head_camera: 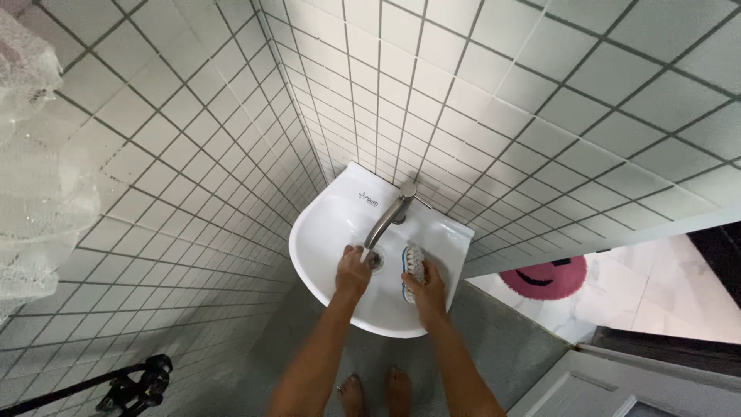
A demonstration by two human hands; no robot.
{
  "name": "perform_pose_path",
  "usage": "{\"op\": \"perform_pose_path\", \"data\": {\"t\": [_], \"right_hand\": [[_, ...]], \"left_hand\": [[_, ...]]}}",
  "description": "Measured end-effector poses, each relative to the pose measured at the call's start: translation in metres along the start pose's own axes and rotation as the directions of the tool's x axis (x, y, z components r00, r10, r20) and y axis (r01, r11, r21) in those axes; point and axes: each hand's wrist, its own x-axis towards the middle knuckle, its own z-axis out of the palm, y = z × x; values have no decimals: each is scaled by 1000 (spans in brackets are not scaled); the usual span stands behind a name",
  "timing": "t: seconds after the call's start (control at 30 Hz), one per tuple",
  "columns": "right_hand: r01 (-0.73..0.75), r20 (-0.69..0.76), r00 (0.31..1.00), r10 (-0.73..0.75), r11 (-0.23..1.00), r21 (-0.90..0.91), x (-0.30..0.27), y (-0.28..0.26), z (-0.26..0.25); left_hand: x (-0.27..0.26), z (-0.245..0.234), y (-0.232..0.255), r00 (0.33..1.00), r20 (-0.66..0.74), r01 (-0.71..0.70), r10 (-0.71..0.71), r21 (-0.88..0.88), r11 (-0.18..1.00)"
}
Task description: Scrub the faucet and drain area of a small white sink using a blue scrub brush.
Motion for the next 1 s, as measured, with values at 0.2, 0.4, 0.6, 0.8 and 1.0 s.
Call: {"op": "perform_pose_path", "data": {"t": [0.2,0.4,0.6,0.8,1.0], "right_hand": [[7,-37,999,-18,959,-283,-6,-13,10],[168,143,985,-93,394,-903,-20,-34,21],[274,0,917,-400,628,-729,-11,-43,30],[576,-171,682,-711,666,-473,-17,-153,43],[603,-110,596,-796,533,-593,-18,-140,53]], "left_hand": [[-5,-21,29,981,86,182,-177,-61,981],[12,53,-30,978,-187,-62,88,138,989],[11,10,0,996,-44,83,-81,43,996],[19,-4,-16,994,72,-81,80,16,997],[32,11,-34,992,106,-73,75,-28,997]]}}
